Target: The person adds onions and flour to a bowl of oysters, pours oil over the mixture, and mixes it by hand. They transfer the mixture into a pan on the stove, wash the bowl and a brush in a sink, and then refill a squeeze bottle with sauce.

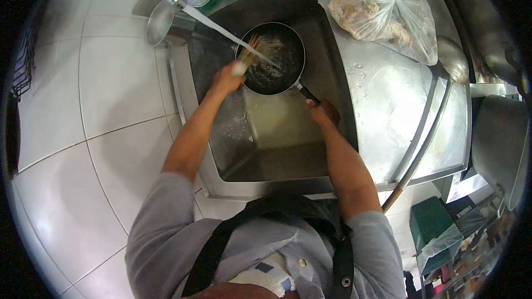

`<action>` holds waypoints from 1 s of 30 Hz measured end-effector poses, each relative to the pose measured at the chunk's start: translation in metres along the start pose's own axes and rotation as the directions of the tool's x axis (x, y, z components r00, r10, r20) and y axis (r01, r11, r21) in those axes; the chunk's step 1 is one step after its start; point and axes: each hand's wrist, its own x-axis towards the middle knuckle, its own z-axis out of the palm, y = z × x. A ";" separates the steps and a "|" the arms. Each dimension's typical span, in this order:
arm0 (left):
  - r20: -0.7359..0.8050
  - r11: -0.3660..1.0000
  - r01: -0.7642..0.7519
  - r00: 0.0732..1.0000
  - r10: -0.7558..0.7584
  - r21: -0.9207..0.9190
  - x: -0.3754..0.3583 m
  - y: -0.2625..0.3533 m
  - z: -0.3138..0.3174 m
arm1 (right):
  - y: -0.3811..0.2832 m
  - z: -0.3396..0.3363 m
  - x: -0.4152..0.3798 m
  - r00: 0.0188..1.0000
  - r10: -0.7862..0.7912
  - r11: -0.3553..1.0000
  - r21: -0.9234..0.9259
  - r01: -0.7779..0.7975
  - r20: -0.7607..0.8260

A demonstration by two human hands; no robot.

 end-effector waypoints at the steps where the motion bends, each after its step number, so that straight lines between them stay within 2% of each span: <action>1: 0.074 0.986 0.037 0.997 -0.026 -0.163 0.028 0.004 0.019 | 0.002 0.003 0.001 1.000 0.004 1.000 -0.015 -0.004 0.016; 2: 0.006 0.995 -0.041 0.999 0.041 -0.096 0.020 0.027 0.047 | 0.002 0.002 0.006 1.000 0.009 0.999 -0.033 -0.009 0.024; 4: 0.081 0.985 -0.113 0.991 0.103 0.134 -0.046 0.061 0.058 | 0.010 0.015 0.010 0.995 0.078 0.997 -0.011 -0.077 0.054; 5: -0.110 0.912 -0.339 0.922 0.371 0.231 -0.060 0.025 0.072 | 0.008 0.013 0.020 0.994 0.093 0.996 0.012 -0.093 0.051; 6: 0.061 0.964 -0.231 0.972 0.225 0.134 -0.036 -0.015 0.064 | 0.007 0.010 0.023 0.998 0.052 0.998 0.034 -0.054 0.036; 7: 0.248 0.993 -0.100 0.965 0.082 0.059 0.004 -0.058 0.044 | 0.008 0.011 0.023 1.000 0.016 0.998 0.057 -0.017 0.025; 8: 0.436 0.998 0.057 0.898 -0.055 0.009 0.030 -0.081 0.029 | 0.009 0.014 0.021 1.000 -0.021 0.997 0.073 0.019 0.021; 9: 0.337 0.995 0.054 0.938 -0.077 0.078 0.033 -0.026 0.003 | 0.006 0.018 0.021 1.000 -0.028 0.997 0.072 0.028 -0.002; 10: -0.022 0.997 -0.055 0.998 0.056 0.046 0.023 0.003 0.004 | 0.006 0.021 0.018 0.999 -0.030 0.997 0.072 0.031 -0.018; 12: -0.005 0.996 -0.033 0.999 0.034 0.080 0.009 0.031 0.063 | 0.008 0.018 0.018 0.996 -0.042 0.998 0.038 0.045 -0.075; 14: -0.043 0.984 -0.159 0.986 0.163 0.073 -0.051 0.009 0.073 | 0.010 0.020 0.021 0.989 -0.068 0.998 -0.021 0.066 -0.129; 15: -0.055 0.971 -0.226 0.972 0.230 0.075 -0.068 0.000 0.074 | 0.006 0.014 0.019 0.994 -0.065 0.997 -0.039 0.062 -0.090; 16: 0.136 0.992 -0.098 0.987 0.087 0.080 -0.044 -0.007 0.053 | 0.003 0.009 0.015 0.997 -0.052 0.997 -0.054 0.050 -0.050; 17: 0.319 0.994 0.027 0.946 -0.059 0.105 0.001 -0.014 0.021 | 0.001 0.005 0.012 0.999 -0.039 0.997 -0.073 0.038 -0.012; 18: 0.485 0.977 0.144 0.851 -0.202 0.154 0.025 -0.020 0.003 | 0.002 0.008 0.013 0.998 -0.051 0.997 -0.060 0.049 -0.028; 21: 0.156 0.924 0.138 0.984 -0.086 -0.358 0.007 0.031 0.057 | 0.006 0.015 0.026 0.996 -0.063 0.998 0.009 0.064 -0.064; 22: 0.129 0.936 0.037 0.992 0.009 -0.351 -0.023 0.037 0.076 | 0.017 0.025 0.027 0.998 -0.053 0.998 0.029 0.054 -0.029; 24: -0.071 0.941 -0.320 0.947 0.314 -0.113 -0.052 -0.020 0.100 | 0.008 0.020 0.036 0.996 -0.076 0.997 0.023 0.077 -0.048; 25: 0.115 0.976 -0.177 0.975 0.191 -0.124 -0.040 -0.032 0.078 | 0.005 0.017 0.022 0.994 -0.083 0.997 -0.013 0.082 -0.074; 26: 0.283 0.994 0.007 0.959 0.024 -0.109 -0.012 -0.033 0.049 | 0.002 0.013 0.015 0.990 -0.092 0.995 -0.053 0.087 -0.108; 27: 0.299 0.991 0.101 0.952 -0.070 -0.089 0.014 -0.025 0.030 | 0.000 0.013 0.014 0.988 -0.090 0.993 -0.090 0.079 -0.122; 29: 0.013 0.969 0.048 0.999 -0.047 -0.243 0.023 0.011 0.049 | -0.004 0.015 0.011 0.985 -0.078 0.987 -0.151 0.055 -0.153; 30: -0.027 0.981 0.030 0.999 -0.036 -0.193 0.003 0.039 0.063 | 0.000 0.016 0.017 0.983 -0.090 0.993 -0.095 0.075 -0.158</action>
